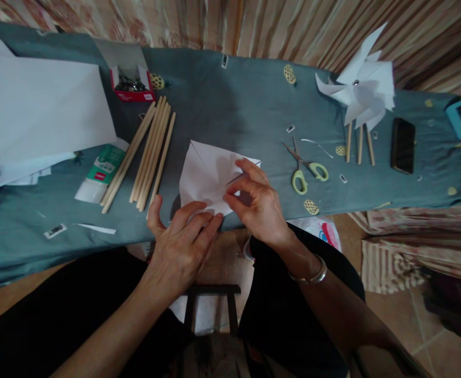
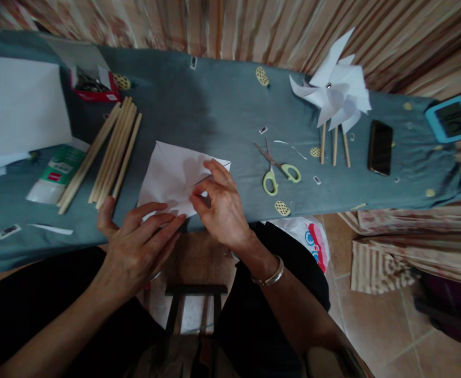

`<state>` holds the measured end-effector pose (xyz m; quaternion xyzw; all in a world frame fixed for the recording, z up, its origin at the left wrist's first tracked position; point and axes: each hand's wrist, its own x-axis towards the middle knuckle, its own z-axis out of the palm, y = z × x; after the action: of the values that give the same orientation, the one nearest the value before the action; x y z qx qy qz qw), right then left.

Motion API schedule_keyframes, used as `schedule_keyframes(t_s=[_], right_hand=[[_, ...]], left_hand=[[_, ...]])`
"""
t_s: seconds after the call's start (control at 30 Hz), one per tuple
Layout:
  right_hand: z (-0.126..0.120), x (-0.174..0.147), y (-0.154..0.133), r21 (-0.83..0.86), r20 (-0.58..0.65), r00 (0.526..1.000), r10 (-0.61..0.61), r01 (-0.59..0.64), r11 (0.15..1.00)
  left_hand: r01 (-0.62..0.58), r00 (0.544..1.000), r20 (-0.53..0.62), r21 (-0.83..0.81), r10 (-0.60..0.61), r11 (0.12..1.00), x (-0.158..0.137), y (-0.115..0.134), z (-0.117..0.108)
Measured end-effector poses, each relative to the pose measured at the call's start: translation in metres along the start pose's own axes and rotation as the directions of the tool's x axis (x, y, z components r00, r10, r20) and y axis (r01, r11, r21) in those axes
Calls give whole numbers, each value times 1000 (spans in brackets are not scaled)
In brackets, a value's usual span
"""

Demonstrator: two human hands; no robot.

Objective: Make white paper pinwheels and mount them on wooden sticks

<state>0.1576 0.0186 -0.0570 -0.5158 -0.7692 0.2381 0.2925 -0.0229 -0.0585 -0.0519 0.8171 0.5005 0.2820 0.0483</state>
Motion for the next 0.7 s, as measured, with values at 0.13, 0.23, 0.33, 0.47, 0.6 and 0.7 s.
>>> schedule_keyframes(t_s=[0.13,0.23,0.33,0.47,0.6,0.7], right_hand=[[0,0,0,16,5,1000,10,-10,1000],[0,0,0,22,10,1000,12,-13,1000],[0,-1,0,19,15,1000,13,-13,1000],[0,-1,0,4,16,1000,1,-1,1000],[-1,-1,0,1,19,999,-28,28,1000],[-1,-1,0,-7,26,999,-41,41,999]], left_hand=[[6,1000,7,-10,-6,1000,-1,-1,2],[-2,1000,-2,-18,2,1000,-2,-1,2],[1,1000,-3,-25,-1,1000,-2,0,1],[16,1000,9,-23,-16,1000,-1,1,0],[4,1000,-9,-26,-5,1000,-1,1,1],[11,1000,-4,-31,-11,999,-2,1,1]])
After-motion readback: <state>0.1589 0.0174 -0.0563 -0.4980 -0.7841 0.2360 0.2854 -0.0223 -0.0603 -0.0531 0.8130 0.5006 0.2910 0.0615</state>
